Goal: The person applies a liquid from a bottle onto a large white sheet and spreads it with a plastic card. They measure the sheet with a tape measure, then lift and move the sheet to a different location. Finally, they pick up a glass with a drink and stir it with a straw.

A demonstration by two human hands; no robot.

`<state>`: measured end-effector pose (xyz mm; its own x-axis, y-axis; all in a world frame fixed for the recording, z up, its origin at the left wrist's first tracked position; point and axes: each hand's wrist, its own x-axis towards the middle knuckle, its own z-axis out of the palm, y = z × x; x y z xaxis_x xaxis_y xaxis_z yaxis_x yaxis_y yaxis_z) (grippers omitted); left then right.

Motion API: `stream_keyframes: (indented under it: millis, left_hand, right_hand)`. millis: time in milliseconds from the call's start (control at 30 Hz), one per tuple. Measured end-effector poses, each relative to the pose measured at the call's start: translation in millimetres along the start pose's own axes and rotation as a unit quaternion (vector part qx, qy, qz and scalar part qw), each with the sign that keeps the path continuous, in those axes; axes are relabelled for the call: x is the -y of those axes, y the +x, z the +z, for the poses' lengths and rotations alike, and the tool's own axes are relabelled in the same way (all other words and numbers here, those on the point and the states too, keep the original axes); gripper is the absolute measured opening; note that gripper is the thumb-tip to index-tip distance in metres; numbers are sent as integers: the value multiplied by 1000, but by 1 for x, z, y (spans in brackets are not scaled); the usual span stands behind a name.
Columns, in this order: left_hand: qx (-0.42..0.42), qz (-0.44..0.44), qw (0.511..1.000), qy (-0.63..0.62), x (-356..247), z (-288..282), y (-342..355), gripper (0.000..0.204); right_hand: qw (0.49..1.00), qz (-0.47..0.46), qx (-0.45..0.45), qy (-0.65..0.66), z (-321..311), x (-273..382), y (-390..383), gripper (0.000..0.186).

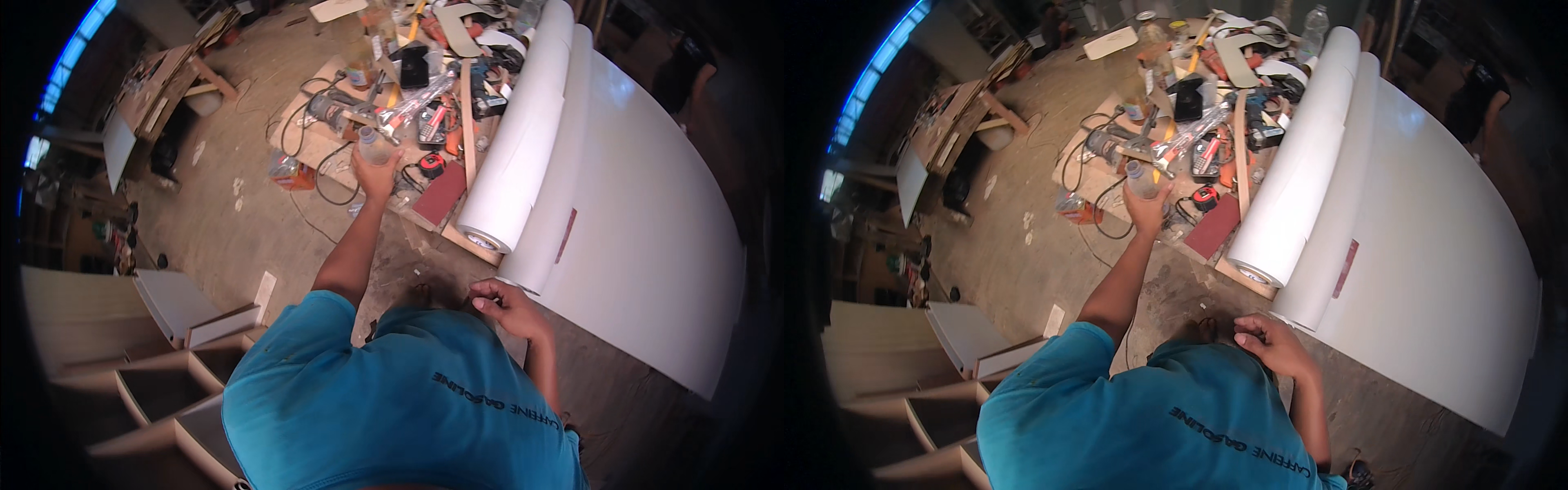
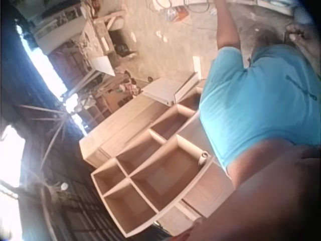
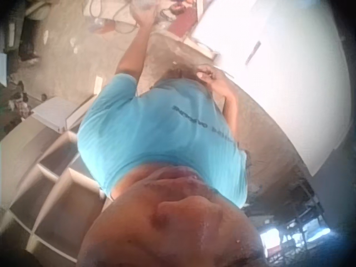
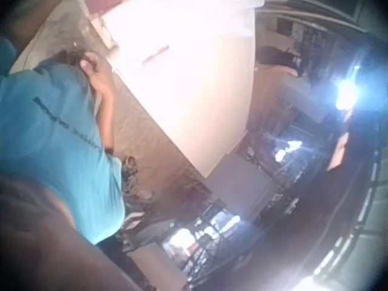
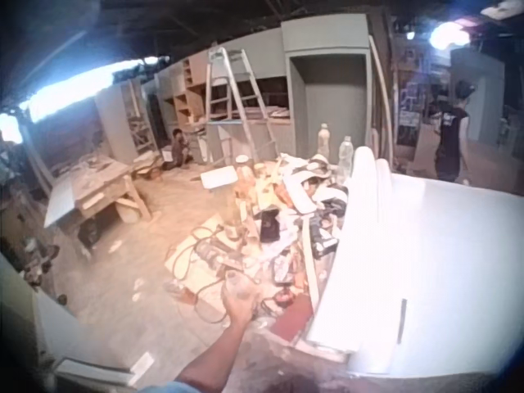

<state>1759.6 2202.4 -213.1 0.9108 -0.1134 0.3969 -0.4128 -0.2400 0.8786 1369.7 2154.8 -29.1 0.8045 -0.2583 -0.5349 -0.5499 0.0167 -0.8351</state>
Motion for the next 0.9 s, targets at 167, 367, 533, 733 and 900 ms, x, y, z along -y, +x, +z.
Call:
stream_keyframes:
  millis: [167, 367, 533, 733, 900]
  left_hand:
    - [34, 29, 996, -79, 7, -19, -7, 107]
    - [-103, 90, 990, -33, -10, -48, 94, 80]
    - [25, 115, 990, 83, 7, 50, 267, 73]
    - [197, -184, 955, -123, 47, 125, 343, 97]
    - [92, -94, 990, -58, 62, 152, 353, 89]
  right_hand:
    - [999, -38, -22, 20, 5, -31, 13, 40]
    - [987, 22, -26, 157, 8, -55, 13, 43]
    - [979, 64, -30, 191, 14, -53, -2, 43]
    - [957, 103, -107, 249, 57, -80, -33, 41]
    - [913, 155, -167, 339, 61, -88, -50, 45]
